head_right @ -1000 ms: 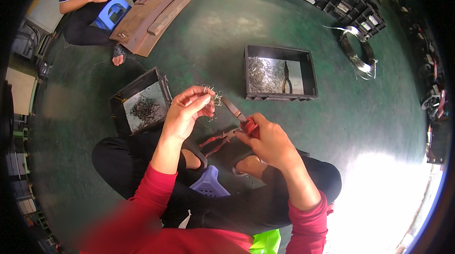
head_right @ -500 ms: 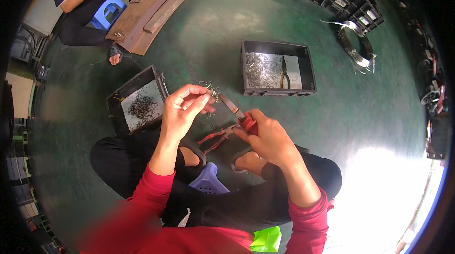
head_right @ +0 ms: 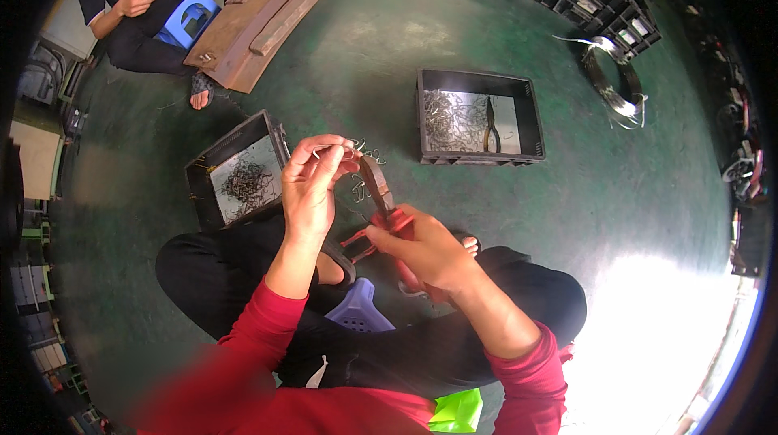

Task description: The person uses pliers to bend small metal wires into looped shapes and places them into a black plastic bin. The person repeatedly picks up wire pieces, bends them with pliers, and drops the finished pieces into the bin.

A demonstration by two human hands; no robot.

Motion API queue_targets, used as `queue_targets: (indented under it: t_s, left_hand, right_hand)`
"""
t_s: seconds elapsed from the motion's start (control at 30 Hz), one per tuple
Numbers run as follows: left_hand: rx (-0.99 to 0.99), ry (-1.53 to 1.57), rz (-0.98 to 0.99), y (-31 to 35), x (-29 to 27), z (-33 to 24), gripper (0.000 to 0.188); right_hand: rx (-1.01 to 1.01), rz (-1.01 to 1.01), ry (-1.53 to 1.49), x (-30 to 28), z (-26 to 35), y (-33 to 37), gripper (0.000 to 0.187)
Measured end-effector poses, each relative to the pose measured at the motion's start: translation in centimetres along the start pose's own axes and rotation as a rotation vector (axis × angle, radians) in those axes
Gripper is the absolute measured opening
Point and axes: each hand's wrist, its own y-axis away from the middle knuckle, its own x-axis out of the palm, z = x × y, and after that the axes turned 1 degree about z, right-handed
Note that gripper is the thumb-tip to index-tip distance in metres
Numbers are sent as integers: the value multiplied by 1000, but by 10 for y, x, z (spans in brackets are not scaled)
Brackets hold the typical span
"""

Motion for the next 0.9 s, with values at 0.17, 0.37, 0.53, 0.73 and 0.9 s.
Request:
queue_targets:
  t_s: [0.17, 0.37, 0.53, 0.73, 0.9]
  left_hand:
    - [51, 16, -45, 3, 4, 1, 10]
    - [95, 3, -78, 8, 8, 7, 11]
    - [119, -58, -108, 12, 11, 10, 8]
    - [115, -37, -109, 12, 11, 12, 8]
    - [130, -39, -97, 13, 11, 14, 10]
  right_hand:
    - [74, 64, -58, 4, -1, -3, 37]
    - [55, 68, -42, 9, 5, -5, 37]
    - [57, 69, -16, 12, 6, -5, 37]
    - [30, 72, -21, 13, 6, -5, 34]
    - [36, 90, -5, 12, 4, -7, 34]
